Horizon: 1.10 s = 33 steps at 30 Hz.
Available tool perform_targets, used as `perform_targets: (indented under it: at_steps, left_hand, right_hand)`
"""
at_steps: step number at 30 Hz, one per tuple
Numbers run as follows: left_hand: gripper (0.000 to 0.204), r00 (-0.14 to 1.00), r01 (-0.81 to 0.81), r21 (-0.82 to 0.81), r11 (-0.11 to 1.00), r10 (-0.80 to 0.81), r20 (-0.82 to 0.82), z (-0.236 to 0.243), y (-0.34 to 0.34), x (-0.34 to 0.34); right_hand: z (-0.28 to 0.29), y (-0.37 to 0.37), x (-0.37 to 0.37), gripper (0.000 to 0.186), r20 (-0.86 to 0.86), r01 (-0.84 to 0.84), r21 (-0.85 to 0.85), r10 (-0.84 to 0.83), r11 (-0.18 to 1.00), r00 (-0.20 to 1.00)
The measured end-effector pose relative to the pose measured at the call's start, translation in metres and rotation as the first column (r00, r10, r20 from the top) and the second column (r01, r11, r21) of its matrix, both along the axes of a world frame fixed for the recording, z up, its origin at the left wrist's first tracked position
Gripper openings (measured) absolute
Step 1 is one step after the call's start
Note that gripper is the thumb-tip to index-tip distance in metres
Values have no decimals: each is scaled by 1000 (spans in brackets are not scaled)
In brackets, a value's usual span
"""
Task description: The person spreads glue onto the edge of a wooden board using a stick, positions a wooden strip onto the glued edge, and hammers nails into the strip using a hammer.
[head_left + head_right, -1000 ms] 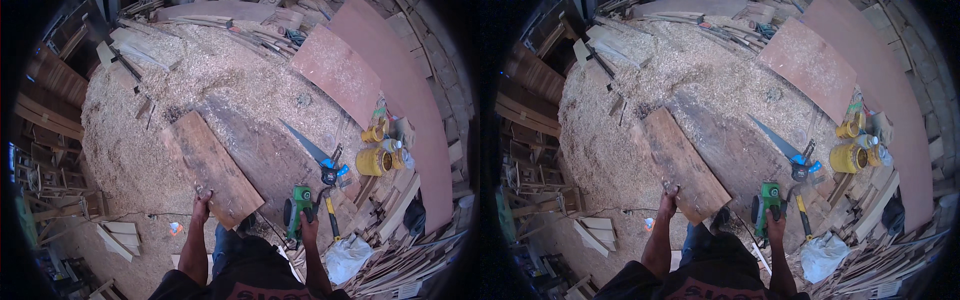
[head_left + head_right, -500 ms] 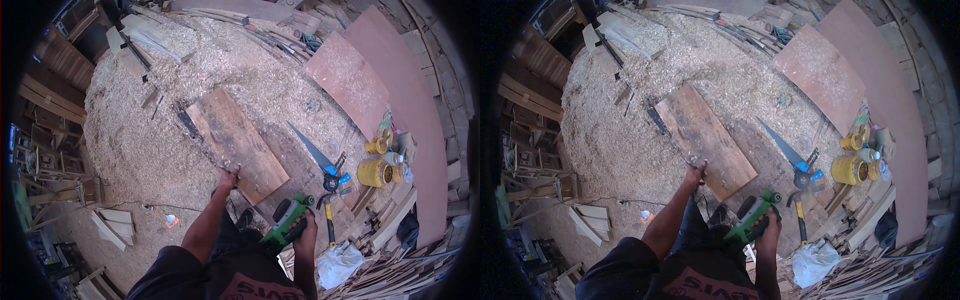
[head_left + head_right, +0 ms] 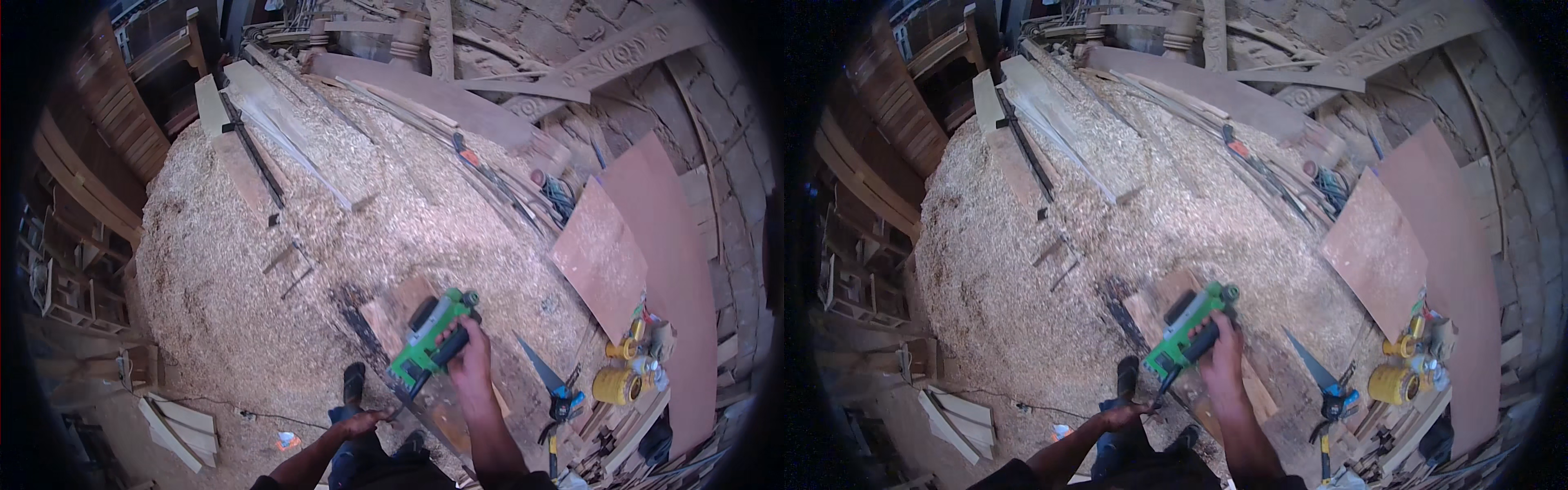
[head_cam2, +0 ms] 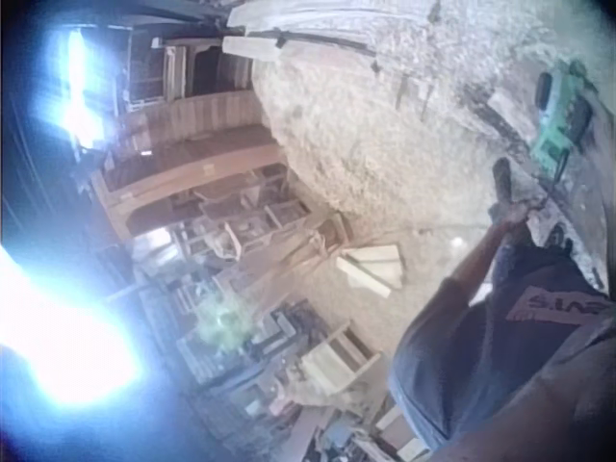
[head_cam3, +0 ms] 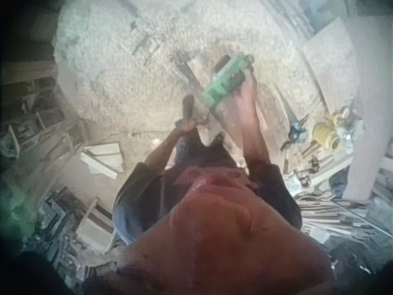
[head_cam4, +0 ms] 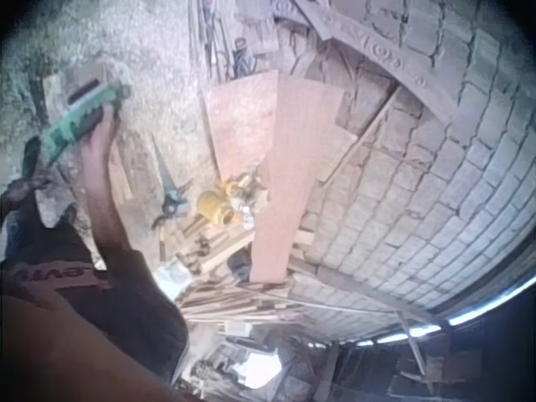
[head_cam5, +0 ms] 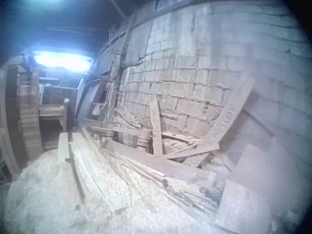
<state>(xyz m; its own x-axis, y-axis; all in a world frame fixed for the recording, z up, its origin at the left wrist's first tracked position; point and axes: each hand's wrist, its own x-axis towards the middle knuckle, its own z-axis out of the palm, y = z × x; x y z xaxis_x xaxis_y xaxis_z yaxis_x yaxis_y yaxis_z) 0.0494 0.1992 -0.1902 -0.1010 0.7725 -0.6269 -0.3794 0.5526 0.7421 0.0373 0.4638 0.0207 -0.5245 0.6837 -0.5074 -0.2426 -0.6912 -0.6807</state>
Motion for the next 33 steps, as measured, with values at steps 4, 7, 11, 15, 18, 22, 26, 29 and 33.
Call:
perform_targets:
  at_steps: [4,7,11,15,18,22,26,29,33]
  left_hand:
    - [64,916,-365,-135,921,381,124,7,-22,-117]
    - [64,647,-762,-99,640,753,-116,2,-13,-199]
    - [50,373,-912,121,391,916,-147,17,18,-281]
    - [41,451,-855,143,498,852,-265,21,35,-331]
    - [50,197,-779,355,517,739,-644,29,54,-324]
    - [44,263,-718,352,601,702,-662,57,78,-280]
    - [45,579,-544,301,784,610,-542,36,96,-212]
    - [47,625,-386,341,857,515,-586,10,105,-176]
    - [55,562,-308,206,929,352,-748,-5,113,-163]
  right_hand:
    - [-18,21,-135,17,-36,-115,91,119,989,992]
    - [-38,48,-219,16,-57,-167,169,179,971,982]
    - [-48,77,-310,10,-134,-124,236,158,964,978]
    - [-68,103,-384,16,-255,-90,126,120,988,959]
    - [-91,123,-419,21,-228,-164,135,192,977,955]
    - [-79,129,-422,38,-106,-273,213,300,938,948]
    - [-69,123,-396,73,48,-385,277,388,880,921]
    - [-61,100,-351,89,243,-419,437,344,796,907]
    - [-125,39,-180,71,366,-444,469,290,763,884]
